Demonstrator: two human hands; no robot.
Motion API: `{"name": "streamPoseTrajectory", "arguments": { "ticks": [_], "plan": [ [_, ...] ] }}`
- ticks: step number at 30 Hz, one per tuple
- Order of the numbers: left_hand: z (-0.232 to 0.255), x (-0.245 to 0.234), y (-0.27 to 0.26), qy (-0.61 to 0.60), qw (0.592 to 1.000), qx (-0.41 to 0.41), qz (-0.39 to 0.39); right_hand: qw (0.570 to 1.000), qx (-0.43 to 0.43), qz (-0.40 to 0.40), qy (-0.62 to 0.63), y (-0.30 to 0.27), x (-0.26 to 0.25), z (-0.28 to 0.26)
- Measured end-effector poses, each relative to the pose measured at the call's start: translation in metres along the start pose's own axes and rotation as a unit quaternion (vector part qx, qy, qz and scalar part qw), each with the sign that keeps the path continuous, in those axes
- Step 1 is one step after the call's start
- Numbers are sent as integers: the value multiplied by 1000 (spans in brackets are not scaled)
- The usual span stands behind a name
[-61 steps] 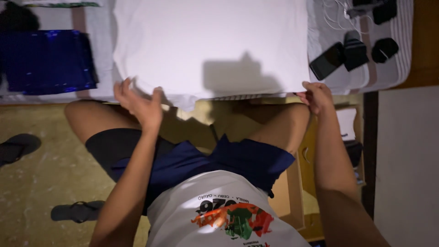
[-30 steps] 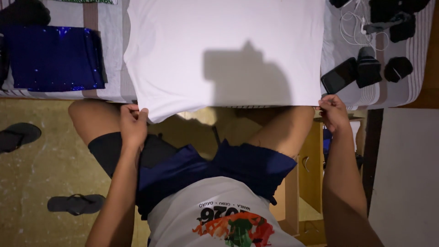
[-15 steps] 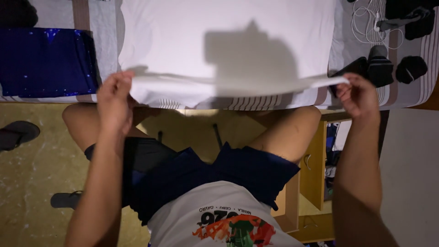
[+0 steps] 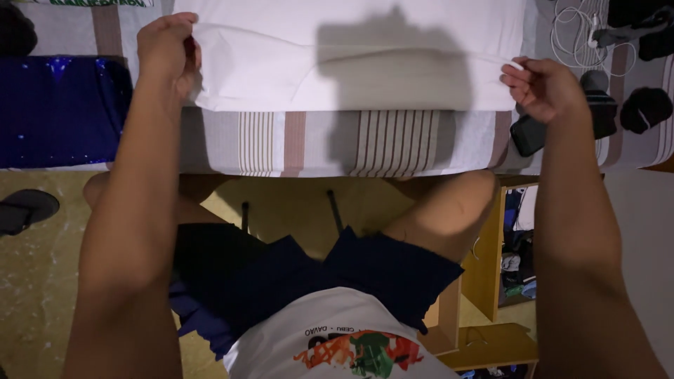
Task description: The person folds a white t-shirt on a bed, smooths it, and folds it into a compact rectangle. They then place the folded shirt into a drawer and repeat the process with another white t-shirt.
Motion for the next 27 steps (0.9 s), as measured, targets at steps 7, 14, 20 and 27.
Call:
{"name": "streamPoseTrajectory", "arguments": {
  "ticks": [7,14,20,27],
  "plan": [
    [-9,-2,13,-59,998,-8,12,998,-32,50,-28,-34,19,-10],
    [28,-64,-58,197,812,545,73,927,-284,199,-145,-44,-29,3],
    [-35,-102,-60,280,921,261,74,977,-68,106,-173,-77,-10,73],
    [-77,-93,-40,-11,998,48,40,999,-6,49,13,-41,2,99]
  ]
}}
Point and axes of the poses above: each hand's wrist, its own y-axis towards the middle knuckle, its own x-axis out of the palm, z = x × y, the point moved 8 cm from there along y, towards the middle knuckle, and after that the axes turned 12 degrees about z, right-handed, at the moved point
